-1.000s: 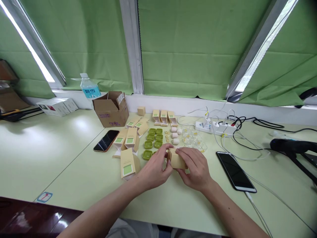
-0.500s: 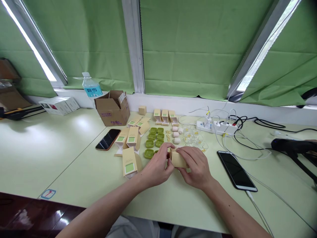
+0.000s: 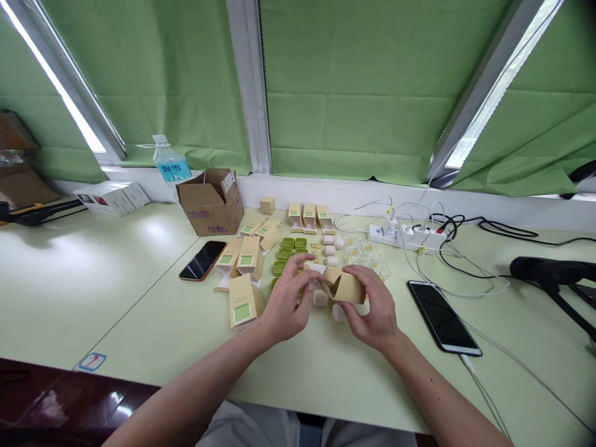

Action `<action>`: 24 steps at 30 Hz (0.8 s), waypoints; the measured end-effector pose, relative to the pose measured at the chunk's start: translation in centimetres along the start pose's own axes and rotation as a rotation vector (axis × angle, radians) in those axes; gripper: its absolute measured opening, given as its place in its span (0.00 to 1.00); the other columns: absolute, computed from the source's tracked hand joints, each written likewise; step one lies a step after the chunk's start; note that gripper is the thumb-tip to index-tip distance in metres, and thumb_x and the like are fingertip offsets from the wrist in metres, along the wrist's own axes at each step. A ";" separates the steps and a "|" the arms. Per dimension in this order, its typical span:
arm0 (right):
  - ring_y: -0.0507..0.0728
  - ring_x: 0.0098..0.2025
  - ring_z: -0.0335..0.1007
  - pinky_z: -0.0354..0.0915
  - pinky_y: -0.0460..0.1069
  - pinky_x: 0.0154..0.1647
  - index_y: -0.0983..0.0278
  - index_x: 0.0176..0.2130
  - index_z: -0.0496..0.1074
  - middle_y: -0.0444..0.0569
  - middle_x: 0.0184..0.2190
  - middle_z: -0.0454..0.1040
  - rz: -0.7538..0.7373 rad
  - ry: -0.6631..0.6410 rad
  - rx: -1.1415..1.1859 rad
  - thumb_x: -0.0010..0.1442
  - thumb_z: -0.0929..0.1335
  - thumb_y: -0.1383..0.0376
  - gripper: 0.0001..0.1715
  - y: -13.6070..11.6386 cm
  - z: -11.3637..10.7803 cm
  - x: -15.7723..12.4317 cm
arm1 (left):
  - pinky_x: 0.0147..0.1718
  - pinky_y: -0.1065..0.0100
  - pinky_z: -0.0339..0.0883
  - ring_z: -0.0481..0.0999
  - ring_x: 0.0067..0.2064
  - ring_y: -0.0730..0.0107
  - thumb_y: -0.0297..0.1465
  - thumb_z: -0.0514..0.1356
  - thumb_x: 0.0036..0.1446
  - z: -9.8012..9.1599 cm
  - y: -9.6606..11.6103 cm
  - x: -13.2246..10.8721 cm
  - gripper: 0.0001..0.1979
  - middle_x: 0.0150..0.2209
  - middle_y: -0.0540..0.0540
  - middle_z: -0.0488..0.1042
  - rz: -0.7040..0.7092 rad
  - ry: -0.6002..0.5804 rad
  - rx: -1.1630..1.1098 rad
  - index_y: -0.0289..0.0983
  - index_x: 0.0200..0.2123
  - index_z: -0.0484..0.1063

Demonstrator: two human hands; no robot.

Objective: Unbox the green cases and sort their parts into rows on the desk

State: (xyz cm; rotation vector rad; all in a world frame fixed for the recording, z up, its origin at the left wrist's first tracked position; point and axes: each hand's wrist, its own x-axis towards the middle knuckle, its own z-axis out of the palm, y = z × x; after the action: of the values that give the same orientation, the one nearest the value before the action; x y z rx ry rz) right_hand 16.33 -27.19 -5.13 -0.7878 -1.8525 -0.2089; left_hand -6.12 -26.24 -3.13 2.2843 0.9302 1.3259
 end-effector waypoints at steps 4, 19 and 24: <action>0.70 0.56 0.76 0.75 0.67 0.54 0.61 0.65 0.64 0.61 0.55 0.78 0.007 0.000 0.001 0.64 0.72 0.64 0.33 -0.1 0.1 0.0 | 0.52 0.53 0.74 0.73 0.58 0.51 0.31 0.56 0.70 0.1 0.3 -0.1 0.08 0.58 0.37 0.67 -0.052 0.003 0.030 0.40 0.37 0.73; 0.71 0.57 0.76 0.75 0.68 0.54 0.60 0.66 0.65 0.61 0.55 0.78 -0.023 -0.004 0.000 0.61 0.74 0.65 0.36 0.1 0.0 -0.1 | 0.53 0.58 0.74 0.77 0.54 0.56 0.28 0.63 0.66 0.9 0.1 0.0 0.17 0.51 0.40 0.78 0.020 0.094 0.034 0.41 0.57 0.78; 0.71 0.57 0.75 0.75 0.68 0.55 0.61 0.67 0.65 0.62 0.55 0.77 -0.062 -0.038 0.005 0.60 0.74 0.66 0.38 0.1 0.0 -0.1 | 0.49 0.59 0.74 0.78 0.50 0.56 0.28 0.65 0.63 0.7 0.5 0.3 0.08 0.47 0.41 0.79 -0.143 0.040 -0.044 0.40 0.45 0.82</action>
State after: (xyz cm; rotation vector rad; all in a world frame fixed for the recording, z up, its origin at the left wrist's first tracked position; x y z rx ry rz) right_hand 16.40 -27.18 -5.28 -0.7355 -1.9141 -0.2304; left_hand -5.23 -26.36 -3.04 2.1228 1.0454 1.3215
